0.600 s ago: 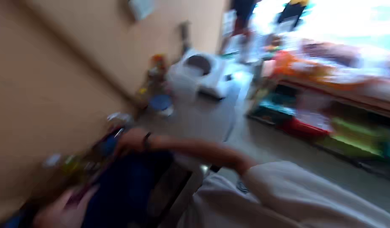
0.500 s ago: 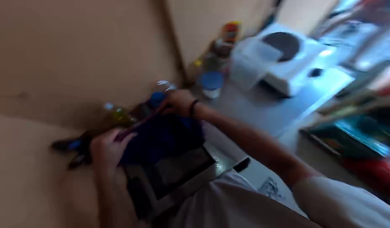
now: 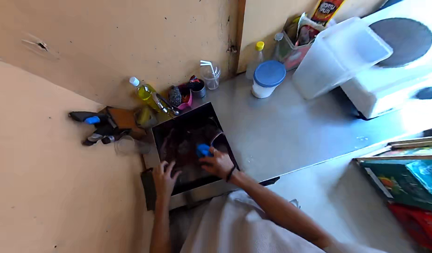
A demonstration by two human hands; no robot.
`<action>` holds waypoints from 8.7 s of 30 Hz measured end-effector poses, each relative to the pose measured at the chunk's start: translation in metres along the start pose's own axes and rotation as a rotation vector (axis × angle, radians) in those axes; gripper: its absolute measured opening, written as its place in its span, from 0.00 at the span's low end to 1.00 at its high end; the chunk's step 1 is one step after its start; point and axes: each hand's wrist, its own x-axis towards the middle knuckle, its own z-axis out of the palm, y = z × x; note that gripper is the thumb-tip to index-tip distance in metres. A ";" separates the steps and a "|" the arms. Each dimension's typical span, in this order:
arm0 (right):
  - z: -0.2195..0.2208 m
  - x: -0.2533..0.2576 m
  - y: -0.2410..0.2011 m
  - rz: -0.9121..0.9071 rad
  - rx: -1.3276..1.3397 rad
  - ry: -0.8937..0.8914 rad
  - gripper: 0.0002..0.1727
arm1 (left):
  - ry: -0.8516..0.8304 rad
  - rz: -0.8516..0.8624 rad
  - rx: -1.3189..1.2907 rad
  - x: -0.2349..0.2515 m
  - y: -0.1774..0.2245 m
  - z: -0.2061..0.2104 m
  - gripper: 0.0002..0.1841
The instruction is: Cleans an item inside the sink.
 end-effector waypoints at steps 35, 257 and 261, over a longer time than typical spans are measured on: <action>0.048 0.098 0.038 0.953 -0.097 -0.517 0.27 | -0.355 -0.762 -0.139 0.135 -0.031 0.198 0.30; 0.102 0.221 0.137 0.332 -0.755 -0.596 0.30 | -0.147 -1.627 -1.303 0.001 0.012 0.117 0.39; 0.073 0.227 0.129 0.299 -0.741 -0.610 0.14 | -0.231 -1.256 -0.863 -0.009 0.016 0.102 0.54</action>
